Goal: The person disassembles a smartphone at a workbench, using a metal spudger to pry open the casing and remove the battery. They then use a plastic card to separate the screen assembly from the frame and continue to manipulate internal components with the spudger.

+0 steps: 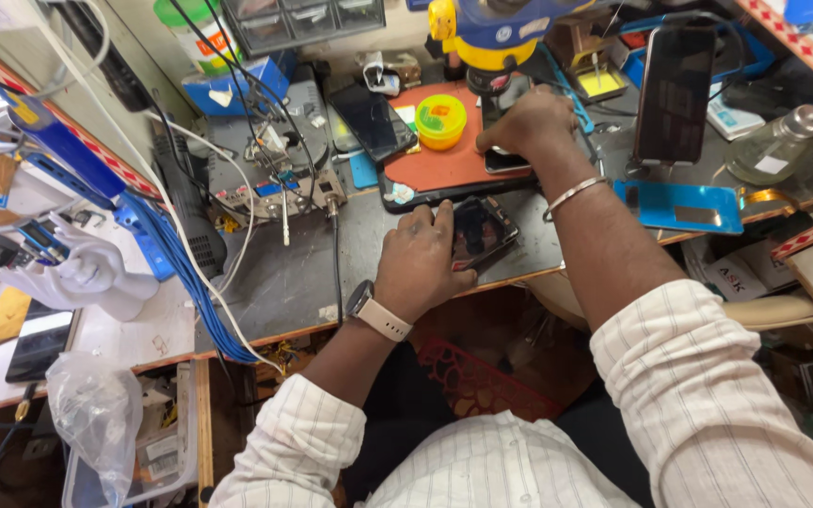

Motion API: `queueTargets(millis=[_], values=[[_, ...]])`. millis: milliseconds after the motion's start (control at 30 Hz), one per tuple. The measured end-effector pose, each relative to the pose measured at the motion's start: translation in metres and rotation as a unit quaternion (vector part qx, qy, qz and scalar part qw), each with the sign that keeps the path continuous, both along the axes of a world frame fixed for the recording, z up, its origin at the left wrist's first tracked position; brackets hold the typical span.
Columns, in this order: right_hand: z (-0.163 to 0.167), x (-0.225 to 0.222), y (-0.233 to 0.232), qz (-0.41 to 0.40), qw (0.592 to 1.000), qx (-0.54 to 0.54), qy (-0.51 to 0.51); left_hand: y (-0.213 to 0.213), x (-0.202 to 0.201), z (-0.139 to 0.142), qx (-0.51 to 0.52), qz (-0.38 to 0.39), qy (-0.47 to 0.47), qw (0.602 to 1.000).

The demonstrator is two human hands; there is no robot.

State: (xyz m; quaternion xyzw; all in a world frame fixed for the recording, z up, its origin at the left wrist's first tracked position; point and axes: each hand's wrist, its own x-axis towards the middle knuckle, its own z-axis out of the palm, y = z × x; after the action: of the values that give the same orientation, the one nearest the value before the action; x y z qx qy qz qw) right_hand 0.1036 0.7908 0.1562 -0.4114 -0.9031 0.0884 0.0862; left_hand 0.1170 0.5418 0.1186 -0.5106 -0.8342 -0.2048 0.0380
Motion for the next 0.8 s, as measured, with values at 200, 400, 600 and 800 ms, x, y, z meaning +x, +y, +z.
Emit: queueTargets(millis=[200,400,600,800], values=[[-0.007,0.007,0.013,-0.012,0.953,-0.215,0.215,0.000,0.001,0.000,0.002,0.012,-0.008,1.000],[-0.015,0.061,-0.010,-0.032,0.718,-0.559,0.413,-0.015,0.006,0.006,0.016,0.021,0.000,1.000],[-0.062,0.130,-0.100,0.081,0.580,-0.700,0.409,-0.059,-0.005,0.004,0.081,-0.007,-0.034,0.996],[-0.073,0.129,-0.130,0.100,0.552,-0.720,0.409,-0.035,-0.003,0.006,0.036,-0.028,-0.098,0.994]])
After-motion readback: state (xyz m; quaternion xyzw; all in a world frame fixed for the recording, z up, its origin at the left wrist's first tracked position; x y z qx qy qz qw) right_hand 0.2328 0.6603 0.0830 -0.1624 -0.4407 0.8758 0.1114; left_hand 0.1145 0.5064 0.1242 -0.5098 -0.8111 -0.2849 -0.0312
